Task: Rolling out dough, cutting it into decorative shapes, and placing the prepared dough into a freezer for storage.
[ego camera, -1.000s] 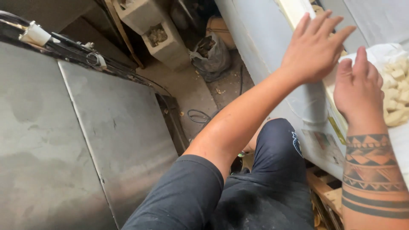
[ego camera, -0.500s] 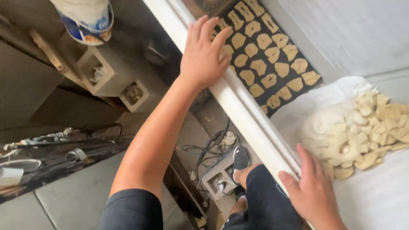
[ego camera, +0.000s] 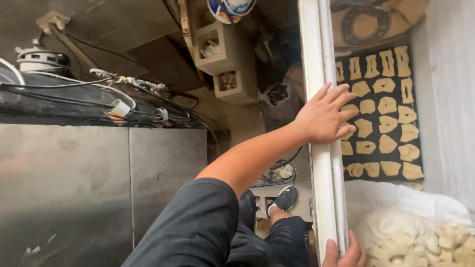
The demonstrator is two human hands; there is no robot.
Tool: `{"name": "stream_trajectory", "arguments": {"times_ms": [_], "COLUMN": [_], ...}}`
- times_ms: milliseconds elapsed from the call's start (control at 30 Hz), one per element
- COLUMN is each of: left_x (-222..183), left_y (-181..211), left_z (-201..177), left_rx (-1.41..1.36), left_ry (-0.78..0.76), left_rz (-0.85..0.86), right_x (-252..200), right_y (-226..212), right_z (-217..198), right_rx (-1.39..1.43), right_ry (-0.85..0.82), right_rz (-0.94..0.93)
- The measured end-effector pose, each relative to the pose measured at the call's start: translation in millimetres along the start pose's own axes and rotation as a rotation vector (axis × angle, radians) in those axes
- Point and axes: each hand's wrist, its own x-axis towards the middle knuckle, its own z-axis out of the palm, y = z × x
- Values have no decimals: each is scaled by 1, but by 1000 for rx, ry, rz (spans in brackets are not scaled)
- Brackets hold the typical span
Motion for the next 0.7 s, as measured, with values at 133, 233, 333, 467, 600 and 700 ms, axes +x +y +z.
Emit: {"name": "stream_trajectory", "arguments": {"times_ms": [133, 233, 333, 467, 600, 700], "left_x": [2, 4, 3, 7, 2, 7], "left_y": [1, -3, 0, -1, -4, -8], "left_z": [0, -1, -3, -1, 8, -1], "left_rx": [-12, -24, -24, -62, -131, -142], "left_ry": [49, 34, 6, 2, 199, 281], "left_rz": [8, -5, -1, 6, 65, 98], "right_x": [1, 8, 14, 38, 84, 129], "right_y": [9, 0, -3, -11, -54, -83], "right_z": [7, 5, -1, 7, 16, 27], "right_rx": [13, -36, -110, -256, -280, -273], "right_ry": [-38, -55, -125, -258, -268, -376], "right_rz": [47, 17, 36, 121, 190, 231]}}
